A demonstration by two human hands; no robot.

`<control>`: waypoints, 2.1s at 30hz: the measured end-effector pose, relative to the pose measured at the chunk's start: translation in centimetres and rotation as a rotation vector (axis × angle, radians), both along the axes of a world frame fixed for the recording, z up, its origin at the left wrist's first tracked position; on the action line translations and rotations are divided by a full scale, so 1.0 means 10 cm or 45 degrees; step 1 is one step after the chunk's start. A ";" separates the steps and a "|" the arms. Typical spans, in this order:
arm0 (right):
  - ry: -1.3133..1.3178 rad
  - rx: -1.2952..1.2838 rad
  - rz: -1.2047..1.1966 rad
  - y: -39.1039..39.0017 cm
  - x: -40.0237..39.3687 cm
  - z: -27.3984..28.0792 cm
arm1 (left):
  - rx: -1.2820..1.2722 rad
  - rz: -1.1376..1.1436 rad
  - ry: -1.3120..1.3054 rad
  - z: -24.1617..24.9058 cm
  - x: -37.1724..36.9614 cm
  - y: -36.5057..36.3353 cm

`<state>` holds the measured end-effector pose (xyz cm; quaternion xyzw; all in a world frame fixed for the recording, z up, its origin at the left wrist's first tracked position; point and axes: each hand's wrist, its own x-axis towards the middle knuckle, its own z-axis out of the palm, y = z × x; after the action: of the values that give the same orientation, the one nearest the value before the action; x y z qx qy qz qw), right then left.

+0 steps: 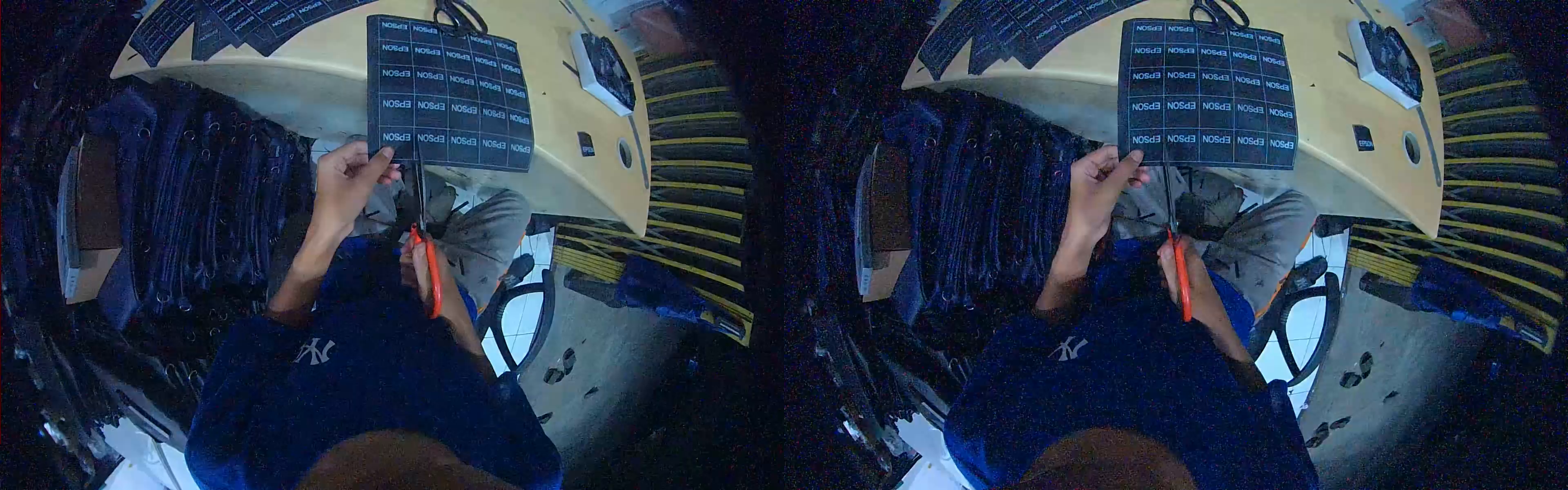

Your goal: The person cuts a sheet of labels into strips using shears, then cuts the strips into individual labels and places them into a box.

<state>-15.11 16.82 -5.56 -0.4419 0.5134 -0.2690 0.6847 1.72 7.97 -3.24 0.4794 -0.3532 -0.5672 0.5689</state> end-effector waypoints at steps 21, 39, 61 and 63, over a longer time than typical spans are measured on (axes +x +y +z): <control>-0.086 0.089 -0.109 -0.13 0.15 -0.05 | 0.030 -0.039 0.037 -0.07 0.03 -0.01; 0.210 -0.010 -0.126 -0.17 0.22 0.19 | 0.085 -0.042 0.033 0.00 0.05 -0.04; 0.461 -0.560 -0.099 -0.18 0.25 0.05 | 0.034 -0.016 -0.003 -0.05 0.01 -0.19; 0.410 -0.386 -0.062 -0.17 0.22 -0.02 | 0.029 -0.020 -0.010 -0.05 0.00 -0.20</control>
<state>-12.88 15.11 -5.76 -0.5647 0.5803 -0.2855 0.5127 1.69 5.94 -3.75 0.4855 -0.3526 -0.5737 0.5576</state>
